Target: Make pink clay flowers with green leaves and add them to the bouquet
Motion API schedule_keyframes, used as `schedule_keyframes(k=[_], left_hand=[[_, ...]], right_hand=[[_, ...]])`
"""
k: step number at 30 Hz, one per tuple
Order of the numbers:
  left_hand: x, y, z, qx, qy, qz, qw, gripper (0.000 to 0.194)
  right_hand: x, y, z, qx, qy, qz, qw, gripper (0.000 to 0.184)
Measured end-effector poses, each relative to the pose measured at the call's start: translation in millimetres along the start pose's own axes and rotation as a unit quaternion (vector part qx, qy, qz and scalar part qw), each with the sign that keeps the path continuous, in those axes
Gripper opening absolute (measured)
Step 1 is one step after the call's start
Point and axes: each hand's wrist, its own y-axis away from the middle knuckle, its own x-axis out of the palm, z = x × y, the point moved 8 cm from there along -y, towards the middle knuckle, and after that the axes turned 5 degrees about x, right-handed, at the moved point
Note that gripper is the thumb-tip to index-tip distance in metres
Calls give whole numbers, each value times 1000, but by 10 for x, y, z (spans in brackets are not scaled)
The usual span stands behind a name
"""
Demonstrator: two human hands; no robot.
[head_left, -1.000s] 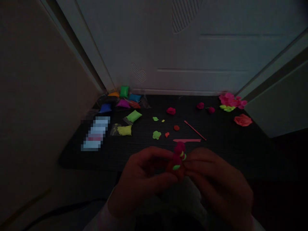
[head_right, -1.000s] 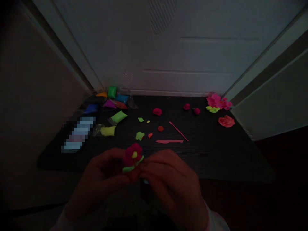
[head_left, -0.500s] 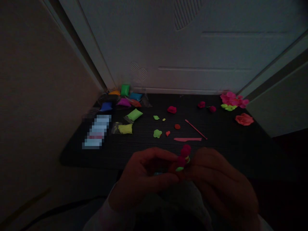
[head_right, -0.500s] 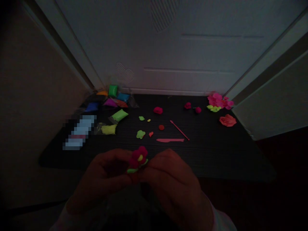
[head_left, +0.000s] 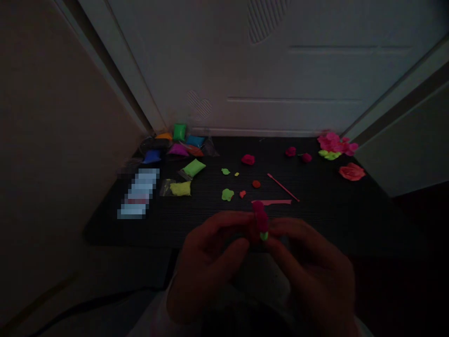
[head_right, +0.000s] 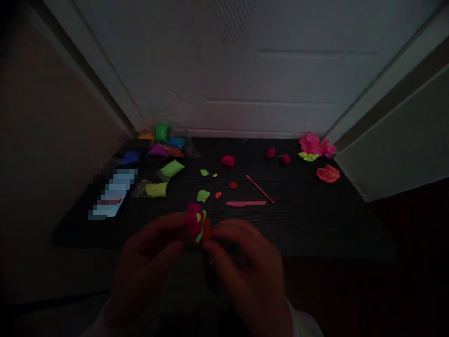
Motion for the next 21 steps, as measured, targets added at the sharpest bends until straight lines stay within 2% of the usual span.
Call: schedule_keyframes(k=[7, 10, 13, 16, 21], left_hand=[[-13, -37, 120, -32, 49, -73, 996, 20], [-51, -29, 162, -25, 49, -136, 989, 23], [-99, -10, 150, -9, -8, -185, 983, 28], [-103, -12, 162, -21, -26, -186, 982, 31], [-64, -46, 228, -62, 10, -136, 989, 24]], right_hand=[[71, -49, -195, 84, -109, 20, 990, 10], [135, -21, -290, 128, -196, -3, 972, 11], [204, 6, -361, 153, -273, -28, 949, 20], [259, -1, -386, 153, -311, -25, 938, 25], [270, -19, -418, 152, -340, -12, 928, 21]])
